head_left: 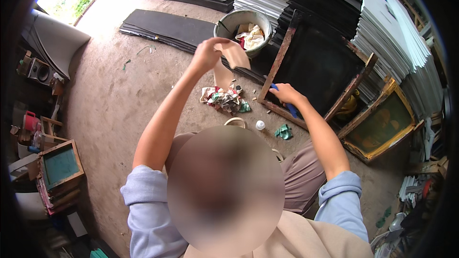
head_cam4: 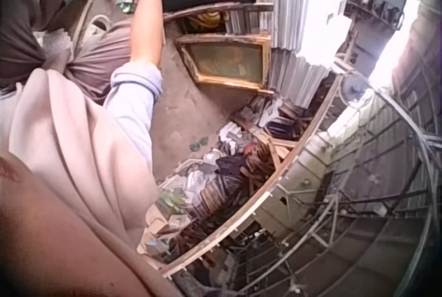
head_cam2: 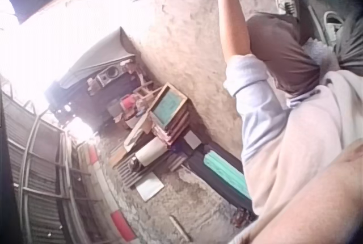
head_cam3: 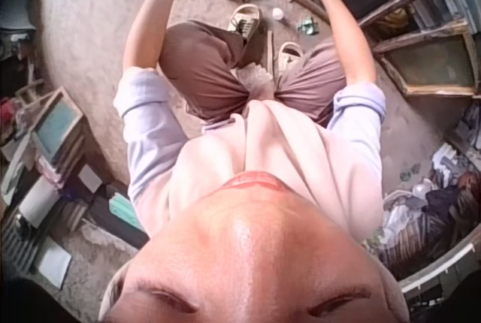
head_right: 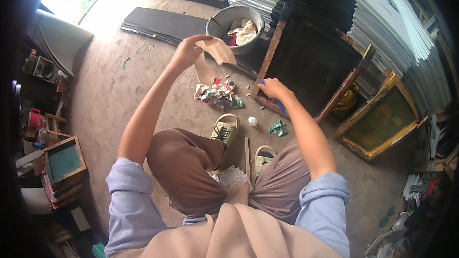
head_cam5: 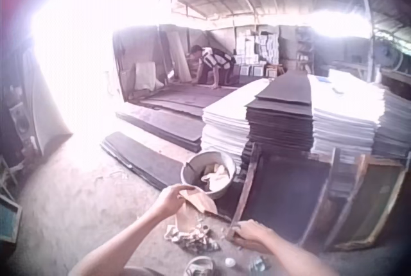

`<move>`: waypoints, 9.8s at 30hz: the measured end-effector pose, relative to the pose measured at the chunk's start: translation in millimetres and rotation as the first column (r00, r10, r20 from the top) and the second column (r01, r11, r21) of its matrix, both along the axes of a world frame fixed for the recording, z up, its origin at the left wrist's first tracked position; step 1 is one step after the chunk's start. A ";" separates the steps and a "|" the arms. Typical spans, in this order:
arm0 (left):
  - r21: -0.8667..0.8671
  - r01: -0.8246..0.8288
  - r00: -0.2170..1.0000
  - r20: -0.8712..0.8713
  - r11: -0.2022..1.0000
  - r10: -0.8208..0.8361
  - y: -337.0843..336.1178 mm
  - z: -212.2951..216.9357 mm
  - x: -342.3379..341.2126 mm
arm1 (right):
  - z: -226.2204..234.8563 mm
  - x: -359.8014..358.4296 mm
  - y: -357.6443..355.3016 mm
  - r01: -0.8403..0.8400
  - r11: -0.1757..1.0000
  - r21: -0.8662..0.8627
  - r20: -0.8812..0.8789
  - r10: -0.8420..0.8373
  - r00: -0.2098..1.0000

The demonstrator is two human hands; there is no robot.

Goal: The person sits on the floor and cleans a rectangular printing plate. They use a cloth and a small bottle of liquid to wipe the surface repeatedly, then use a blue scraper to remove residue from the plate.

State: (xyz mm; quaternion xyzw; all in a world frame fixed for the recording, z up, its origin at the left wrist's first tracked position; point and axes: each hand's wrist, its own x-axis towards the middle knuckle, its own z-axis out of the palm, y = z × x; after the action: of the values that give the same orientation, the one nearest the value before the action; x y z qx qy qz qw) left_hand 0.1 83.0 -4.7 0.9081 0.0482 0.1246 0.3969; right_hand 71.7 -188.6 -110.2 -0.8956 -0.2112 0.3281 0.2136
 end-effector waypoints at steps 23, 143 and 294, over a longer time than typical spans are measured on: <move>-0.626 -0.108 0.994 -0.064 0.772 0.088 44.2 -238.0 -30.8 | -159.8 -3.4 146.9 -0.218 0.878 0.426 0.446 0.006 0.895; -0.614 0.576 0.708 0.705 0.540 0.047 -217.6 73.1 -69.5 | 208.4 -100.1 -6.2 -0.206 0.280 0.938 0.348 -0.780 0.521; 0.437 0.558 0.816 -0.134 0.705 -0.563 -171.8 -14.5 -19.9 | 51.8 -80.3 -95.8 0.763 0.045 0.645 -0.715 -0.317 0.623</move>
State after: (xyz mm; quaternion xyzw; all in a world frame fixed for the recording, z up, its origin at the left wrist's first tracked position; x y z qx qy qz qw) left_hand -19.8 -88.8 -19.2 0.9458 -0.2625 0.0103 0.1911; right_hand -8.6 -284.5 -58.5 -0.5194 0.0544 0.1994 0.8292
